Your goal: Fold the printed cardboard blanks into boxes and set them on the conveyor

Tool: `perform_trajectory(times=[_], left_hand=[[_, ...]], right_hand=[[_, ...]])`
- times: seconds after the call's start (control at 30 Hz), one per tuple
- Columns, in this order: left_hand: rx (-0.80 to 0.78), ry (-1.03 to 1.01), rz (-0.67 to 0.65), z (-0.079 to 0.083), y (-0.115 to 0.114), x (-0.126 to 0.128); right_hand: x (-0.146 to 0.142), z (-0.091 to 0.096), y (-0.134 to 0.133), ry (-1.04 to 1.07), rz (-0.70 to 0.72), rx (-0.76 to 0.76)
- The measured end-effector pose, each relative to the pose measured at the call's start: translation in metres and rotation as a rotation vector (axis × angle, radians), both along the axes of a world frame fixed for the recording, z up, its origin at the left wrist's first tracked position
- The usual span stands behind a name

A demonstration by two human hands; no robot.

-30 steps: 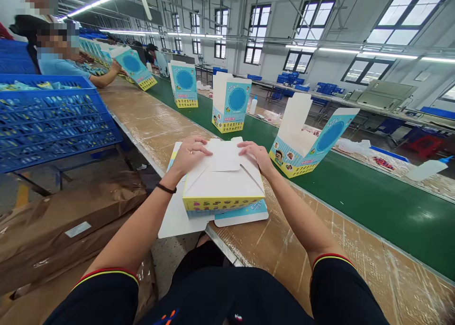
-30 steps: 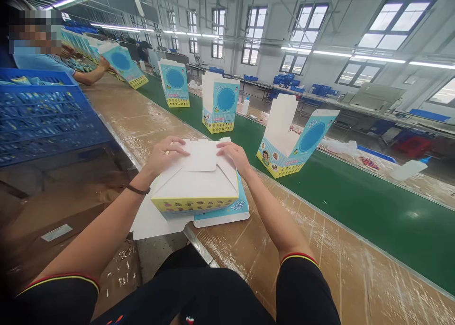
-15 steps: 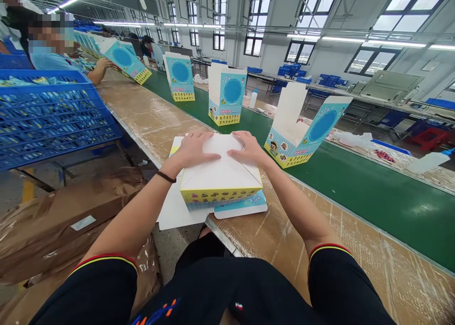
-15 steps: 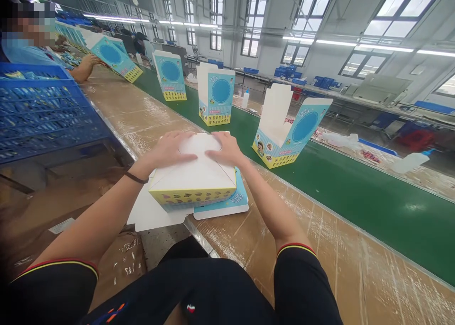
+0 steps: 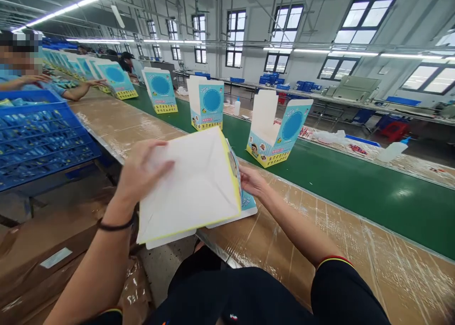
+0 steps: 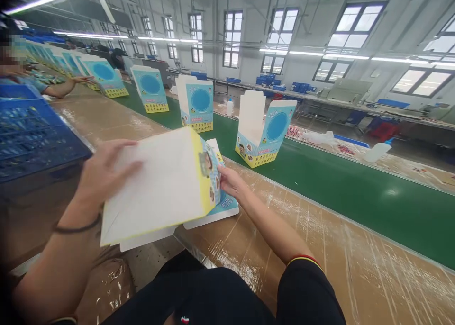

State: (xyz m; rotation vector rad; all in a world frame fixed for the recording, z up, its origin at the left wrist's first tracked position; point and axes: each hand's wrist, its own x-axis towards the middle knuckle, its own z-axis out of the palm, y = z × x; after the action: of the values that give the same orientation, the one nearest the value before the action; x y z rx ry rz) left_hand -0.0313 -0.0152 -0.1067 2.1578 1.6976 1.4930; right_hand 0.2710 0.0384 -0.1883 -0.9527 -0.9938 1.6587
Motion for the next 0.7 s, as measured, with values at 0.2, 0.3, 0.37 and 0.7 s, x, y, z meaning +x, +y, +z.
perform_trajectory(times=[0.2,0.3,0.37,0.7], left_hand=[[0.271,-0.345,0.090,-0.006,-0.027,-0.001],[0.116,-0.297,0.233,-0.022,-0.015,-0.009],[-0.074,-0.232,0.336,-0.035,-0.003,-0.017],[-0.774,0.148,0.526,-0.097,0.036,-0.029]], right_hand=[[0.066,0.122,-0.084,-0.173,-0.309,0.669],[0.109,0.158,-0.144,-0.458,-0.622,0.844],[0.138,0.164,-0.169,-0.669,-0.826,0.853],[0.277,0.088,-0.072,-1.756,-1.081,0.268]])
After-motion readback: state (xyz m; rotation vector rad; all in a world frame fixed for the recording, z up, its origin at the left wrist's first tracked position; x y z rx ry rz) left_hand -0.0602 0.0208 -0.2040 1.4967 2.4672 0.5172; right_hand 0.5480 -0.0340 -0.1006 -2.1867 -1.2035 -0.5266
